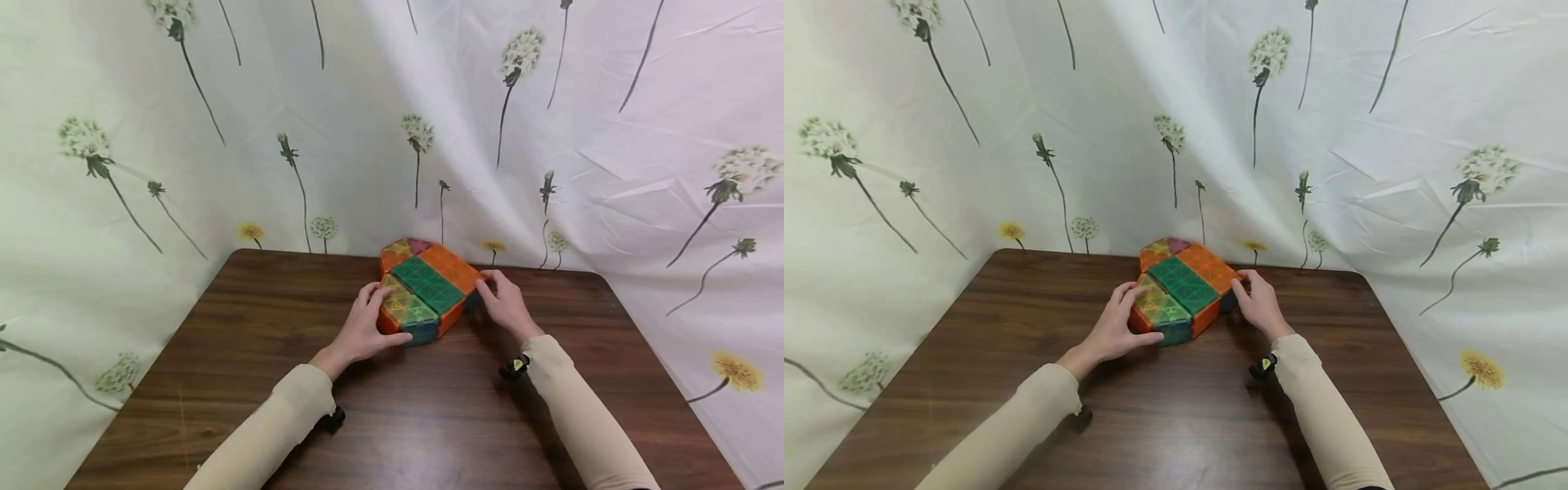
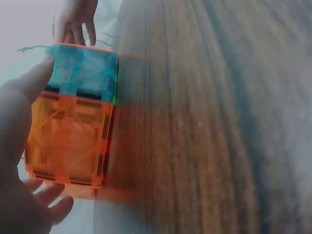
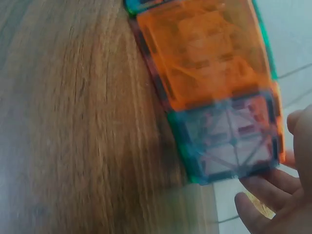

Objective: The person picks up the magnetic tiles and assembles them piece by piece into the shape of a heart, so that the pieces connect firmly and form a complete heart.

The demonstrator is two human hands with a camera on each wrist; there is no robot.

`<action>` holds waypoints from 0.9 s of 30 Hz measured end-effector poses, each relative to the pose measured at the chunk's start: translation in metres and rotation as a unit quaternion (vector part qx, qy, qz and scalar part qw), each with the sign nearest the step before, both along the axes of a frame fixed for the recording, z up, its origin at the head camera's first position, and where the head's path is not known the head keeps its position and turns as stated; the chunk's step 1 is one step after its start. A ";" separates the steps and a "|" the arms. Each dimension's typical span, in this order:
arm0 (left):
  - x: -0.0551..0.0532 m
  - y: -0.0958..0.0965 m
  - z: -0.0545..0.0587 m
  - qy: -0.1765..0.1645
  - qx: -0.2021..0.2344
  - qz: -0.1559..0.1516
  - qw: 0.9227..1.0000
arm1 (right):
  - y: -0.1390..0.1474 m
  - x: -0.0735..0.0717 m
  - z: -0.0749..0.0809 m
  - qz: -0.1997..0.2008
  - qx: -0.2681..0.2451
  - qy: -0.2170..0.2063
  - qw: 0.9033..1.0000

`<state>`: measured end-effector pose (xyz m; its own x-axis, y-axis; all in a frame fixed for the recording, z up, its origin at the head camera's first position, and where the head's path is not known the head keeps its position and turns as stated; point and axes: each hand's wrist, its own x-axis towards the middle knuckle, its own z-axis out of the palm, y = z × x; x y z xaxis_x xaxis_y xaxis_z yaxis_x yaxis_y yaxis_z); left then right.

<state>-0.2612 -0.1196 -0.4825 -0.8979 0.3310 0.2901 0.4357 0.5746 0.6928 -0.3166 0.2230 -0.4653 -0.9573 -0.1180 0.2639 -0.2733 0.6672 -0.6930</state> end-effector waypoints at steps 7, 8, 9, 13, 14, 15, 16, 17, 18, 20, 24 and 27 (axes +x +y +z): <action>-0.005 -0.010 -0.001 -0.029 0.030 -0.010 0.999 | 0.022 0.012 0.003 0.026 -0.031 -0.028 0.999; -0.006 -0.011 -0.001 -0.032 0.034 -0.012 0.999 | 0.024 0.014 0.004 0.039 -0.046 -0.049 0.997; -0.007 -0.013 -0.001 -0.033 0.032 -0.014 0.999 | 0.027 0.014 0.003 0.050 -0.057 -0.070 0.995; -0.012 -0.019 -0.002 -0.032 0.028 -0.039 0.998 | 0.035 0.015 0.001 0.089 -0.091 -0.133 0.983; -0.014 -0.020 -0.001 -0.033 0.029 -0.047 0.998 | 0.036 0.015 0.001 0.097 -0.096 -0.140 0.981; -0.015 -0.021 -0.001 -0.032 0.029 -0.056 0.998 | 0.037 0.015 0.000 0.104 -0.099 -0.143 0.979; -0.016 -0.023 -0.001 -0.031 0.028 -0.063 0.997 | 0.037 0.014 -0.001 0.111 -0.103 -0.144 0.978; -0.018 -0.025 -0.001 -0.031 0.027 -0.069 0.997 | 0.038 0.014 -0.001 0.117 -0.106 -0.142 0.977; -0.019 -0.026 -0.001 -0.027 0.027 -0.076 0.996 | 0.039 0.014 -0.002 0.123 -0.111 -0.141 0.976; -0.022 -0.031 -0.002 -0.020 0.023 -0.085 0.996 | 0.040 0.014 -0.002 0.137 -0.117 -0.137 0.974; -0.030 -0.039 -0.002 -0.016 0.043 -0.093 0.995 | 0.041 0.015 -0.001 0.152 -0.103 -0.126 0.975; -0.035 -0.045 -0.004 -0.023 0.068 -0.081 0.994 | 0.039 0.015 0.001 0.153 -0.083 -0.120 0.977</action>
<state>-0.2960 -0.1641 -0.4861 -0.8492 0.4328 0.3024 0.4814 0.3993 0.7803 -0.3018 0.2622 -0.4640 -0.9205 -0.3832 0.0759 -0.2587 0.4523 -0.8535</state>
